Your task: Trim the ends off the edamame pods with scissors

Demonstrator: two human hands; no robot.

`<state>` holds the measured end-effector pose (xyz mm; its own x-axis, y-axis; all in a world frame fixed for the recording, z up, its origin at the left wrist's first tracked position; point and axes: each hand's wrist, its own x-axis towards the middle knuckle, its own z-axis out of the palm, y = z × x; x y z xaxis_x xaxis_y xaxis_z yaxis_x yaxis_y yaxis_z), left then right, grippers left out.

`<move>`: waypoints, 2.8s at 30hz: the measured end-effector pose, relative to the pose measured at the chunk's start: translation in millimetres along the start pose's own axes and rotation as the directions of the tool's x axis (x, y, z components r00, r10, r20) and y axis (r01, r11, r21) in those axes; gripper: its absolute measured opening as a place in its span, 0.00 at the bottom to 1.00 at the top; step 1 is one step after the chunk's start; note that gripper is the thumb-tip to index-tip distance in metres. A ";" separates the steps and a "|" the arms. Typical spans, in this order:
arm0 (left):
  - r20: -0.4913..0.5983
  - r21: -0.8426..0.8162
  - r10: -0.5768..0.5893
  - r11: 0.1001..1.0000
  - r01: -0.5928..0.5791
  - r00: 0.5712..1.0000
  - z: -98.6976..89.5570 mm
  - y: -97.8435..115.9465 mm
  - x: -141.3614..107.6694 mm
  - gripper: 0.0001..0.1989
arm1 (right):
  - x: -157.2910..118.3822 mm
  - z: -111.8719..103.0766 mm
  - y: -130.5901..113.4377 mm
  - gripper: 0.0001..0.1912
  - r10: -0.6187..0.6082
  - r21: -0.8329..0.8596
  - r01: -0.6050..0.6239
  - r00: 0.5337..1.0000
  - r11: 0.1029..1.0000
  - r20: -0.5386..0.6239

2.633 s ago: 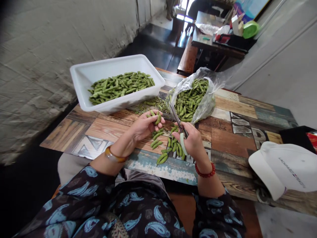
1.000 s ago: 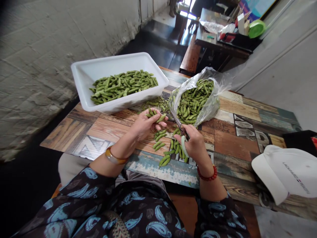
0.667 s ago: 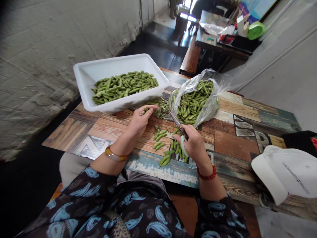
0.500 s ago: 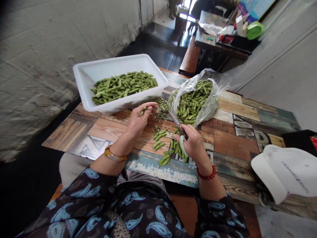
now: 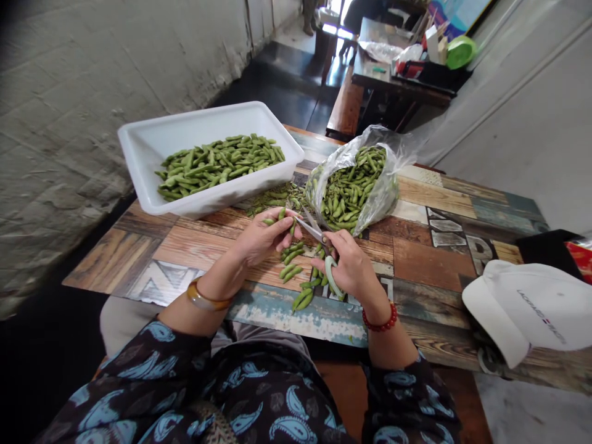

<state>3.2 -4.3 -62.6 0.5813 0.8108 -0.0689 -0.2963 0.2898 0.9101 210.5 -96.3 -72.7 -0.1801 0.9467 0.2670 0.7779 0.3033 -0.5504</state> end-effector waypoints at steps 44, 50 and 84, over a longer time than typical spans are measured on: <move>0.269 0.158 -0.113 0.985 0.072 0.957 1.7 -8.0 -7.0 0.21 | 0.0 -1.8 1.8 0.22 -0.029 -0.004 0.029 0.997 1.000 0.065; 0.311 0.147 -0.164 0.981 0.123 0.936 2.5 -6.0 -9.4 0.21 | 0.2 -0.8 -2.6 0.15 -0.074 0.004 0.074 0.995 0.997 0.071; 0.246 0.577 0.043 0.796 -0.182 0.968 -1.7 -14.0 3.0 0.09 | -4.7 -2.7 -15.5 0.15 -0.019 -0.168 0.048 0.985 0.985 0.171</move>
<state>7.8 -5.0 -76.3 0.7363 0.6727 0.0729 0.0957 -0.2102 0.9730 200.9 -105.7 -63.3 -0.2952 0.9454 0.1381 0.8584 0.3260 -0.3962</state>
